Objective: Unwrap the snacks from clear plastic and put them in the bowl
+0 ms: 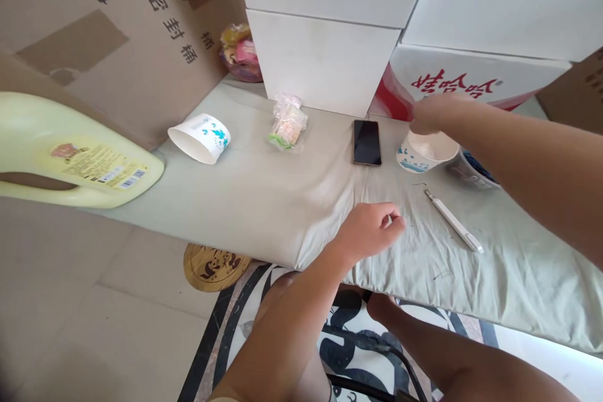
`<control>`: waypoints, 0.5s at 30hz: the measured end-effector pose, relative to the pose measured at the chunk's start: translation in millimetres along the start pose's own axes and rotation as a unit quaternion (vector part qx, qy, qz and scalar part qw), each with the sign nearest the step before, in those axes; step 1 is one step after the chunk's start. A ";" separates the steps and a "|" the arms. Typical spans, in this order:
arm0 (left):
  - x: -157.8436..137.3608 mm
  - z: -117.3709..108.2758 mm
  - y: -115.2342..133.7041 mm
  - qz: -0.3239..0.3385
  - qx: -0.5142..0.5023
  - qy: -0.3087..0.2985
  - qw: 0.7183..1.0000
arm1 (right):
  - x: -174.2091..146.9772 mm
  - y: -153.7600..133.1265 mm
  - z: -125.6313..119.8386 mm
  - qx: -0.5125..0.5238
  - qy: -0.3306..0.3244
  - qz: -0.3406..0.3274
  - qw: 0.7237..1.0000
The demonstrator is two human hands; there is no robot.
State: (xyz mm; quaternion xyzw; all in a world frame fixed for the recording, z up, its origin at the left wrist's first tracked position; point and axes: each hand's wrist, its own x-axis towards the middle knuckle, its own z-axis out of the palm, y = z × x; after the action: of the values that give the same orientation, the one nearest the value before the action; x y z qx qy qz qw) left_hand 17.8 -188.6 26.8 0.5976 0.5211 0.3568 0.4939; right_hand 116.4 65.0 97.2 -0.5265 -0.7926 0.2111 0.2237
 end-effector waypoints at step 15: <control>-14.6 -6.6 -2.1 -0.046 0.234 -0.130 0.962 | -29.3 -130.0 192.8 -0.103 -0.081 -0.256 0.958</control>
State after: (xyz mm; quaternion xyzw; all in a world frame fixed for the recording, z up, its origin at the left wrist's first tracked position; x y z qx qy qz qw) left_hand 8.0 -201.5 27.8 0.7134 0.5481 0.1207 0.4196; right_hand -80.9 -27.6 11.1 -0.3073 -0.9337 0.1060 0.1503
